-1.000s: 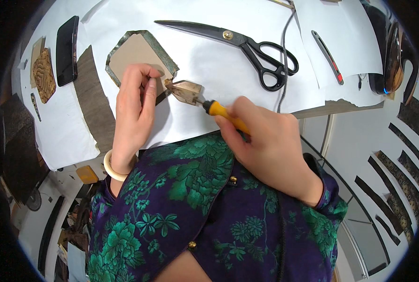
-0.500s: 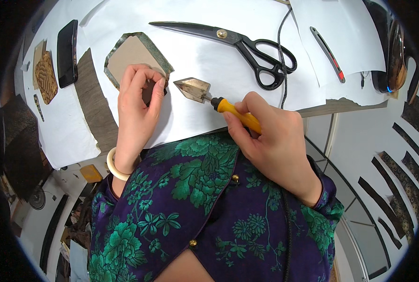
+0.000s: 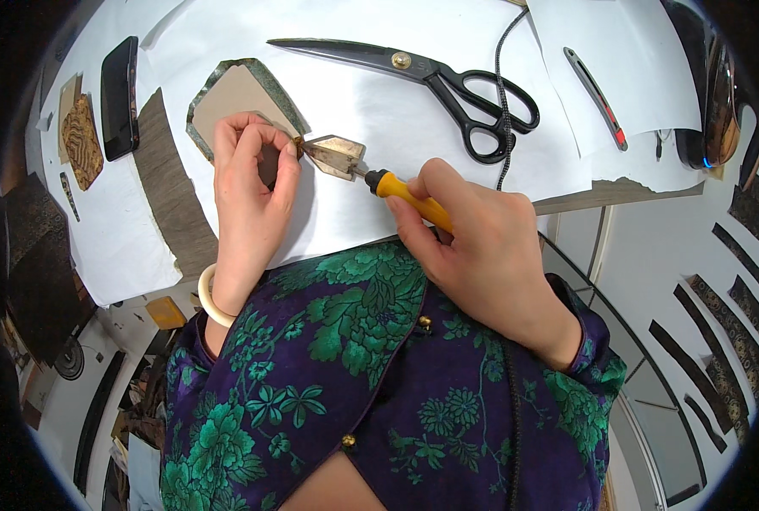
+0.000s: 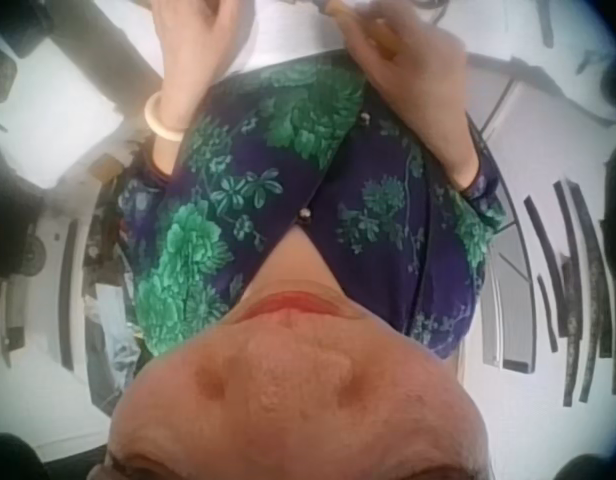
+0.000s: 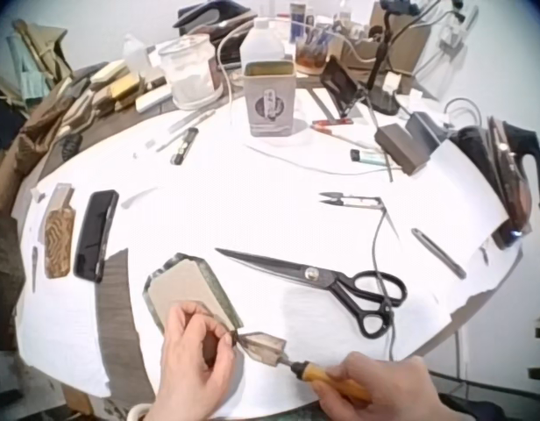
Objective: The person uses a heated edge-sealing tool to burnish the edges of a rectangular leather piece, repeatedly rotating it to treat all sides. The person then uses a small brush to apply a substance to the surface of the leather piece.
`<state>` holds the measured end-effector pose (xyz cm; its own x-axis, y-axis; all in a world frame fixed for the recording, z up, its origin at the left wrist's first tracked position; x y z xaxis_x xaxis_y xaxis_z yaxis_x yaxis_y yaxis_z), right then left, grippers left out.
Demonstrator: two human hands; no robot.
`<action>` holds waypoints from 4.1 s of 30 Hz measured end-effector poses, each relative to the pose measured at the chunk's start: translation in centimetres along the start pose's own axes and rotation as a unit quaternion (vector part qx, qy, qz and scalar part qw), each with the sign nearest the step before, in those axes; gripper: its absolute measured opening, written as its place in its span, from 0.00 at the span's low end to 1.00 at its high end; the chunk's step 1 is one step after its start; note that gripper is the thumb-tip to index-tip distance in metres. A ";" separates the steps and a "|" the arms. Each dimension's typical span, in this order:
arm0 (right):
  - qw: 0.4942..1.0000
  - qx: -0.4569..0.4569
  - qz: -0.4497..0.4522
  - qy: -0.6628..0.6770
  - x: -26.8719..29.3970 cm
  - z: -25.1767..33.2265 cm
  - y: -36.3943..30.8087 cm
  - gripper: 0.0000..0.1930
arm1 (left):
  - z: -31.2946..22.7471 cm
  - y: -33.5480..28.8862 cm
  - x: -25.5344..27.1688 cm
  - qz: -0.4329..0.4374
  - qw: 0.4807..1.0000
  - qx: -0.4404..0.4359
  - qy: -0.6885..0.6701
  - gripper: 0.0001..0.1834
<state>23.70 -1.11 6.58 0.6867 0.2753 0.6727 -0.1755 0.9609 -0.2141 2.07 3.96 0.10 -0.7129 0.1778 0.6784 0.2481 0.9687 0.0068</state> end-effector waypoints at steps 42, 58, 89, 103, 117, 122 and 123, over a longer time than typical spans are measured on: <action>1.000 0.006 0.008 -0.013 0.3 0.3 0.5 0.11 | 0.1 0.0 -0.4 -0.022 1.000 -0.002 -0.010 0.05; 0.996 0.023 0.037 -0.083 0.3 0.9 0.4 0.08 | 0.1 0.0 0.1 0.008 0.998 0.029 -0.056 0.05; 0.996 0.021 0.012 -0.082 -0.7 1.7 0.7 0.10 | 1.5 -0.3 1.0 0.003 0.991 0.050 -0.126 0.08; 0.999 0.020 -0.031 -0.007 0.4 1.1 0.5 0.07 | 2.0 -0.6 1.2 -0.006 0.990 0.045 -0.136 0.08; 0.998 -0.038 -0.017 0.046 0.8 -0.1 0.4 0.11 | 3.3 -0.7 1.9 -0.021 0.942 0.079 -0.327 0.08; 0.991 -0.074 -0.056 0.096 1.6 -2.4 -0.2 0.12 | 3.1 -1.6 3.9 -0.086 0.977 0.018 -0.194 0.09; 0.989 -0.080 -0.056 0.114 1.5 -2.4 -0.2 0.12 | 2.8 -1.6 4.3 -0.088 0.985 0.017 -0.146 0.09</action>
<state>26.49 -1.01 5.90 0.8404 0.1356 0.5247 0.0118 0.9634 -0.2679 -3.20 3.60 0.96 -0.9023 0.0437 0.4288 0.0847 0.9934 0.0770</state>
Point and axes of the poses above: each hand's wrist, its own y-axis towards the middle knuckle, its own x-axis out of the back of the hand, z = x × y, the point moved 4 cm from there along y, towards the middle knuckle, and after that the axes turned 4 degrees about z, right-handed, at the moved point
